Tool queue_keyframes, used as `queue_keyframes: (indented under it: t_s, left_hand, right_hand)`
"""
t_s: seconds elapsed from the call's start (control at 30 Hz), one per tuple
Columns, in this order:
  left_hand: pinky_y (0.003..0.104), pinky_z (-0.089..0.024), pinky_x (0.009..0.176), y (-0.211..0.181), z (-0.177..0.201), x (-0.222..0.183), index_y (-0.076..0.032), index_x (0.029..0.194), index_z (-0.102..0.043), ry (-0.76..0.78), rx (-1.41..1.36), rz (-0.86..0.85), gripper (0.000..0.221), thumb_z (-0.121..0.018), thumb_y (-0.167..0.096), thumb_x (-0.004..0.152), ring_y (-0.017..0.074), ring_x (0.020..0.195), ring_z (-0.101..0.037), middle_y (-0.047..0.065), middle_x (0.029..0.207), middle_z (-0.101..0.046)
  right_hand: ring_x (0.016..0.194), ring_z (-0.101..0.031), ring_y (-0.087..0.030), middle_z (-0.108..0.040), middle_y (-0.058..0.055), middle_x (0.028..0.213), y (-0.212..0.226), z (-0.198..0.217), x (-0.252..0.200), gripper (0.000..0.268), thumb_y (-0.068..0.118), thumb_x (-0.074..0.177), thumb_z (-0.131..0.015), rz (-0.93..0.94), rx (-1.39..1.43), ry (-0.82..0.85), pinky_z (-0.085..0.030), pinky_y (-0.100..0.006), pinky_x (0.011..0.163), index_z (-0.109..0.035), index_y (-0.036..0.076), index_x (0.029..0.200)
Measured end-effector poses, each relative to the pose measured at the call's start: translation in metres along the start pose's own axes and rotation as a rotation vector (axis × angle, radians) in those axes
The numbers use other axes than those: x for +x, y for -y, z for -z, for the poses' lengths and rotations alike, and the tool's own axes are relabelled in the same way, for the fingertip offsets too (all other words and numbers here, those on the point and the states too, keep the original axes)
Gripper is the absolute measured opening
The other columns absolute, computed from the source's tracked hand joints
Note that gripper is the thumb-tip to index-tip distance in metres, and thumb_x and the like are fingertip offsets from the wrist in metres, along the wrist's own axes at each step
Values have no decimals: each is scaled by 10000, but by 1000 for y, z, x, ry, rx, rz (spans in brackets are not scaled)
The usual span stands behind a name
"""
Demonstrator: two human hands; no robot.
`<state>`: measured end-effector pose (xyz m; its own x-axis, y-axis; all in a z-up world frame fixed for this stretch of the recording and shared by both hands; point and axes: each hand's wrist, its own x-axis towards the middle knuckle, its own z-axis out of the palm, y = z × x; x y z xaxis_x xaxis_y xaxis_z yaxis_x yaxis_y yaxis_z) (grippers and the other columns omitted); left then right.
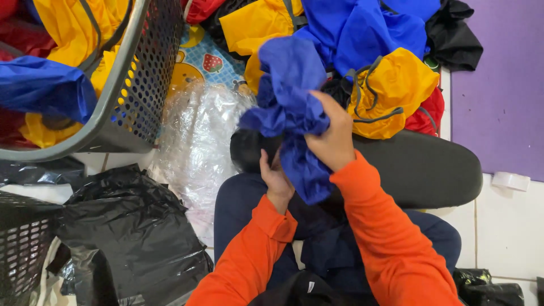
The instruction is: Cleaning a yellow fabric cover with a sponge, folding it, packing it into nested plastic bags, and trimming excess material from a red fabric item using scissors.
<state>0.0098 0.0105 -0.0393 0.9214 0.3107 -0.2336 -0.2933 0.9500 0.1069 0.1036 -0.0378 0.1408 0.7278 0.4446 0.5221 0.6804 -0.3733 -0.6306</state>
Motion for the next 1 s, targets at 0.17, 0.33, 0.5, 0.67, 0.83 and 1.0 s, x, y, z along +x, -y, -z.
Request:
queue_keyframes:
  t_s: [0.17,0.33,0.5,0.67,0.83,1.0]
  left_hand:
    - [367,-364,982,-9,4,8,-50,1397,-535,116,68,78,689,-231,-572,1065,222,1120,-527,96,1300,-586]
    - [382,-343,1126,-9,16,4,-12,1496,-471,66,7,136,744,-301,-587,1056,285,1373,-478,150,1538,-495]
    - [435,-405,1124,0,14,0,-64,1603,-319,84,228,3,808,-186,-642,1055,313,1377,-484,144,1567,-430]
    - [347,-445,1011,-12,-26,-1,-76,1531,-466,23,484,83,871,-176,-712,1012,219,1183,-560,96,1409,-536]
    - [310,-477,900,-18,-44,0,-52,1513,-465,-21,540,89,856,-229,-703,1008,186,1077,-566,107,1346,-540]
    - [311,-502,865,-14,-29,6,-53,1501,-485,-26,569,79,860,-225,-704,1003,212,1066,-607,140,1356,-576]
  right_hand:
    - [1233,-655,-331,-636,-106,1326,50,-36,88,561,61,829,-799,250,79,-227,-516,-399,1122,-562,61,1337]
    - [1346,-608,-339,-553,-96,1447,-30,-129,102,742,-23,823,-803,198,-18,-294,-486,-390,1209,-492,213,1454]
    - [1540,-109,-485,-180,-210,1664,-109,-136,56,980,495,819,-871,-35,-256,646,-157,-773,1165,-330,309,1614]
    - [1255,-499,-421,-484,-132,1407,-190,-137,29,305,420,961,-691,-62,-337,-80,-485,-577,954,-651,188,1154]
    - [1416,-318,-384,-254,-105,1594,-280,-142,-3,175,426,960,-650,-697,-624,355,-519,-572,937,-740,335,1080]
    - [1443,-391,-383,-672,-131,1339,-283,-130,-24,361,361,1090,-478,-377,-343,163,-442,-560,1097,-670,261,1379]
